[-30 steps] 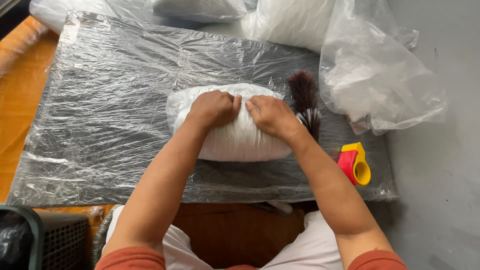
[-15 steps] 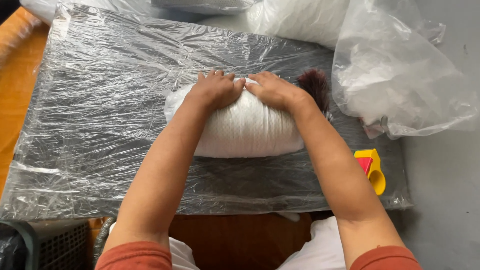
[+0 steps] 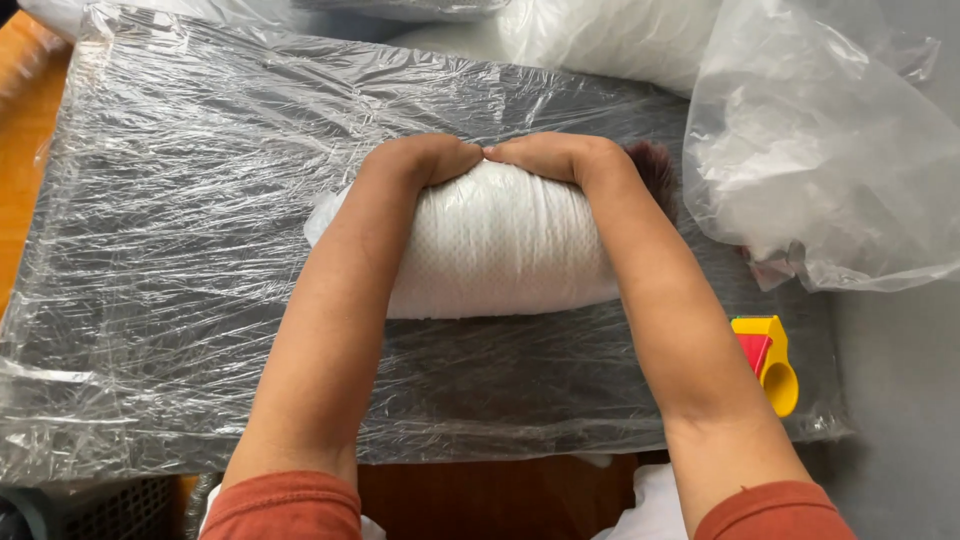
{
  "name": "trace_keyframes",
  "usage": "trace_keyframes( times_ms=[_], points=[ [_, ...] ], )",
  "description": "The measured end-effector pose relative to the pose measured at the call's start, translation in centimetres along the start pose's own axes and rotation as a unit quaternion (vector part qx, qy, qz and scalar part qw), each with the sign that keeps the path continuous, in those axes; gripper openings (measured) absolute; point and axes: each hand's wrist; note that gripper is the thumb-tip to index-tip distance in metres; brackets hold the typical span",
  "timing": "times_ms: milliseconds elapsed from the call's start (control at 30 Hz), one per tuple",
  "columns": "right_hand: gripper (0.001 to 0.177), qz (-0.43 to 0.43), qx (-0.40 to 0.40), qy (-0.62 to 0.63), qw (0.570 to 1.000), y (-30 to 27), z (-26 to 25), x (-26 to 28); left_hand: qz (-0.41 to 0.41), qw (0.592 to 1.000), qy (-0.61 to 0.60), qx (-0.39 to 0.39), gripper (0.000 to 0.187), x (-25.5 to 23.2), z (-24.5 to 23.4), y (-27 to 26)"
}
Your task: Compressing a cushion by placing it in a plastic bag, using a vacuum cleaner to remove the air, and sealing the bag with tape.
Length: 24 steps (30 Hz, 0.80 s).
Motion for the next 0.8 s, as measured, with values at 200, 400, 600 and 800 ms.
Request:
trace_keyframes(
  times_ms=[200,400,600,800],
  points=[
    [0.082,0.008,0.003,0.011,1.0,1.0,-0.2,0.0,-0.017,1.0,-0.016,0.0,0.095,0.7,-0.1,1.8],
    [0.089,0.009,-0.003,0.033,0.999,0.0,0.1,0.0,0.012,0.999,0.0,-0.045,0.089,2.3,1.4,4.9],
    [0.096,-0.023,-0.027,-0.03,0.999,-1.0,1.8,-0.9,0.04,0.996,-0.011,-0.079,0.067,2.0,2.5,1.2],
    [0.087,-0.071,-0.078,-0.094,0.99,-2.3,4.2,-2.0,0.091,0.98,-0.013,-0.175,0.058,2.0,4.5,-2.6]
  ],
)
Point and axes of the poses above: each hand's wrist, its own y-axis towards the middle knuckle, its own z-axis out of the palm, x = y × z, and after that the axes turned 9 degrees about -y, right-handed
